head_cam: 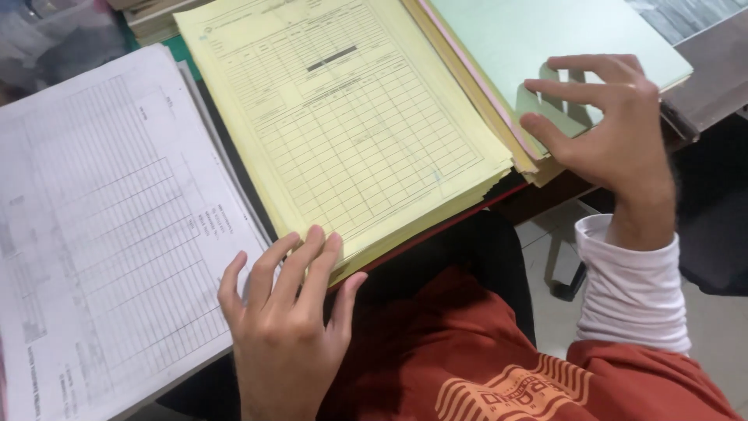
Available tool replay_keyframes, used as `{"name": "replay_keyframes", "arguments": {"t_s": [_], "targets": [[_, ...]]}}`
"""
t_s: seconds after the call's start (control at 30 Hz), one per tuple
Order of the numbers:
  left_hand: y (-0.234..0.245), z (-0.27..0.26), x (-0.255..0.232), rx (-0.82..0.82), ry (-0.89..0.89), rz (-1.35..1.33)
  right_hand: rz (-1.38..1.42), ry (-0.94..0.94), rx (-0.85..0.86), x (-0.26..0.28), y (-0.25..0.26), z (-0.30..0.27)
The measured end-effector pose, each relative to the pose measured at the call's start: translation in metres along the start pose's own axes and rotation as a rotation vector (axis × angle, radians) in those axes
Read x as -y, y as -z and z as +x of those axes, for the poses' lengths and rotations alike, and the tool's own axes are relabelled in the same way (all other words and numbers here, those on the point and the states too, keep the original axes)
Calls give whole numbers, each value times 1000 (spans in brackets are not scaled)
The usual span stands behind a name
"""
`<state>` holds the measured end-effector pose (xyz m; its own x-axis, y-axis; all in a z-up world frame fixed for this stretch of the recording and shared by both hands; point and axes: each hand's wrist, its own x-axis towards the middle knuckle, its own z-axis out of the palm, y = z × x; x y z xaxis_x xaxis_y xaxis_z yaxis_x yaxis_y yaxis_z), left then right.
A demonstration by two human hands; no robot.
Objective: Sorting and organizing stacks of colored and white paper documents on a desk.
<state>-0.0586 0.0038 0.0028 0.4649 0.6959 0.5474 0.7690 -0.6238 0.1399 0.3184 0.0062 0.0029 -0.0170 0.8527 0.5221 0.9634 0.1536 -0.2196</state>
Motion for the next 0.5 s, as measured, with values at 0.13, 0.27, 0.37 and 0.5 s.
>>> {"name": "replay_keyframes", "arguments": {"t_s": [0.13, 0.27, 0.37, 0.5], "targets": [[-2, 0, 0, -4, -2, 10, 40, -37, 9, 2, -3, 0], [-3, -2, 0, -15, -8, 11, 48, -62, -11, 3, -3, 4], [-4, -2, 0, -16, -4, 16, -6, -54, 2, 0, 3, 7], [-5, -3, 1, -17, -2, 19, 31, -89, 13, 5, 19, 11]]}}
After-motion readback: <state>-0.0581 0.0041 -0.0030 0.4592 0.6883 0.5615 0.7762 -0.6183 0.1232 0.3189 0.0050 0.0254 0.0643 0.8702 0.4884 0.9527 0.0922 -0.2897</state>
